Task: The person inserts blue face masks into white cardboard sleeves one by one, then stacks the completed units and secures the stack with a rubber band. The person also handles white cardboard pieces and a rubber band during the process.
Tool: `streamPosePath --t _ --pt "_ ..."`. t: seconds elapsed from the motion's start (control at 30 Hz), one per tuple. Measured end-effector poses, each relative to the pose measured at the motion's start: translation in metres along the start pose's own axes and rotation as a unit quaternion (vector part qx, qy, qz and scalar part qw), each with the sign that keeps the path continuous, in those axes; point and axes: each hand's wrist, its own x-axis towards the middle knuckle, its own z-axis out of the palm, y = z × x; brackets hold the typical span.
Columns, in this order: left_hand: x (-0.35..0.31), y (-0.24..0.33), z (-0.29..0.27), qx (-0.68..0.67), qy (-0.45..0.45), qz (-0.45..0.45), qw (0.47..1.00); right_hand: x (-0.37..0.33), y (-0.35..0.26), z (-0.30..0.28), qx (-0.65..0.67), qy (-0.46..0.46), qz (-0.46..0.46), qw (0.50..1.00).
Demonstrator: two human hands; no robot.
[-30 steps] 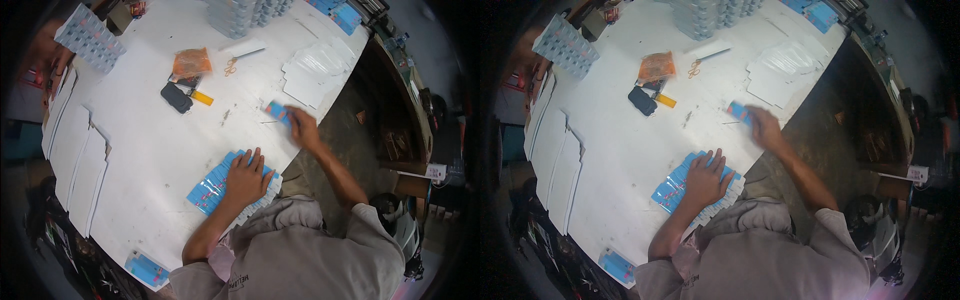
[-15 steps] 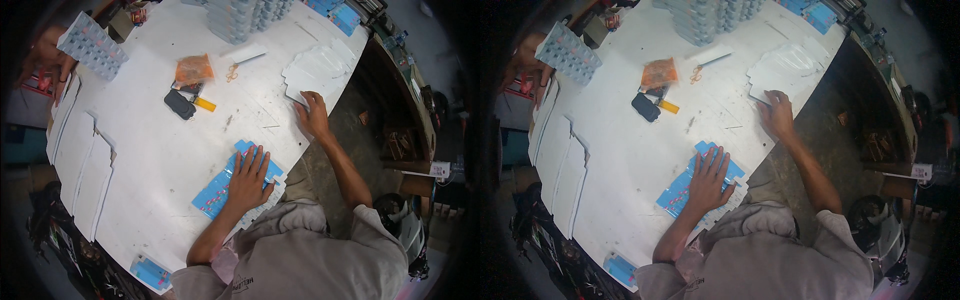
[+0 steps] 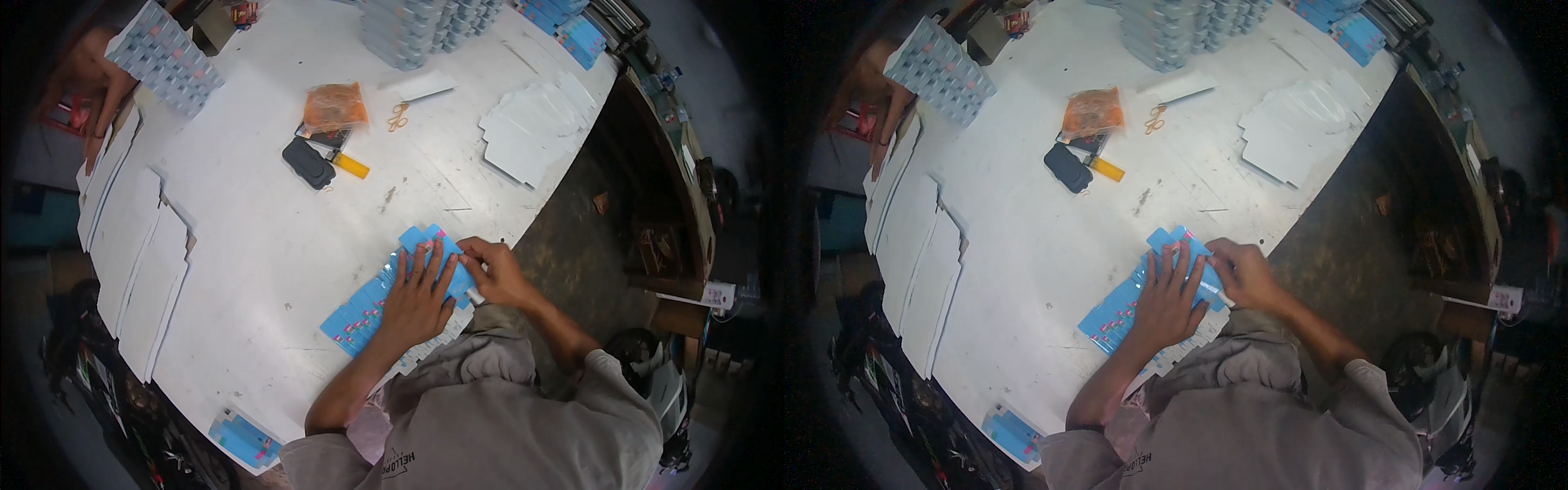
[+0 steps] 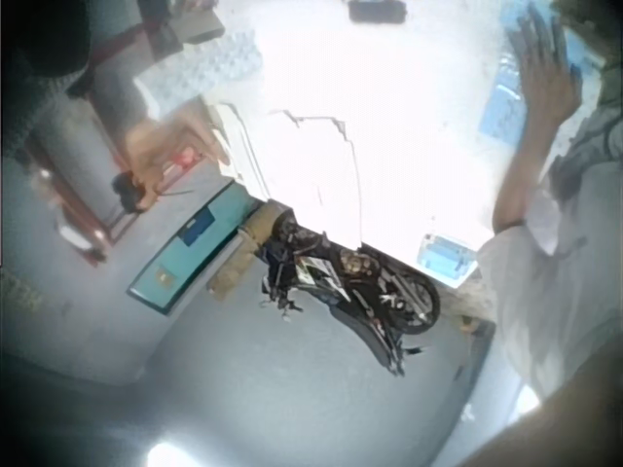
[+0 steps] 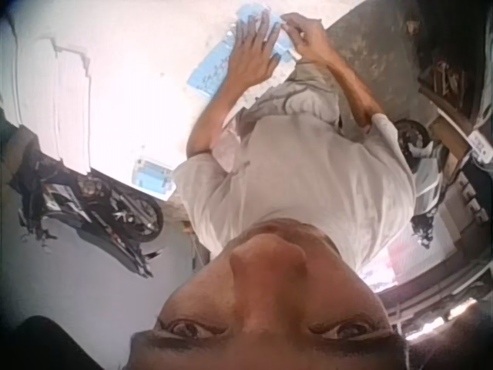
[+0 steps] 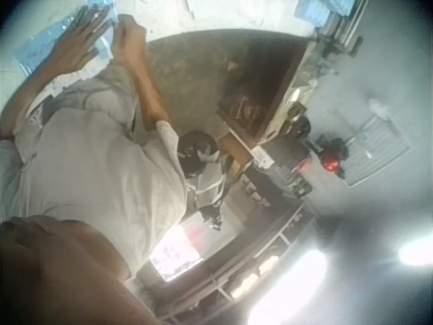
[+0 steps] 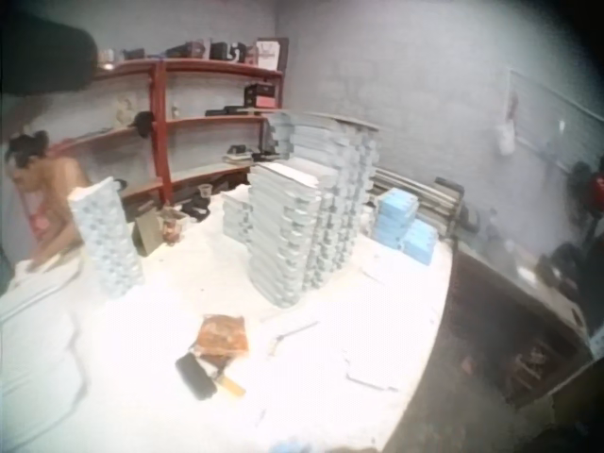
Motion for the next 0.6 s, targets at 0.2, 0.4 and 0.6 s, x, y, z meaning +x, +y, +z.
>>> streamPosePath --t 0.2,0.4,0.6 --pt "0.000 -0.002 0.002 -0.070 0.019 -0.059 0.996 0.013 -0.007 -0.033 -0.101 0.065 0.043 0.992" --pt "0.001 -0.002 -0.001 0.056 -0.065 -0.007 0.996 -0.005 0.007 0.005 0.005 -0.058 0.061 0.996" --pt "0.008 0.002 -0.010 -0.057 -0.036 -0.055 0.996 0.070 0.085 -0.075 -0.405 0.245 -0.153 0.868"
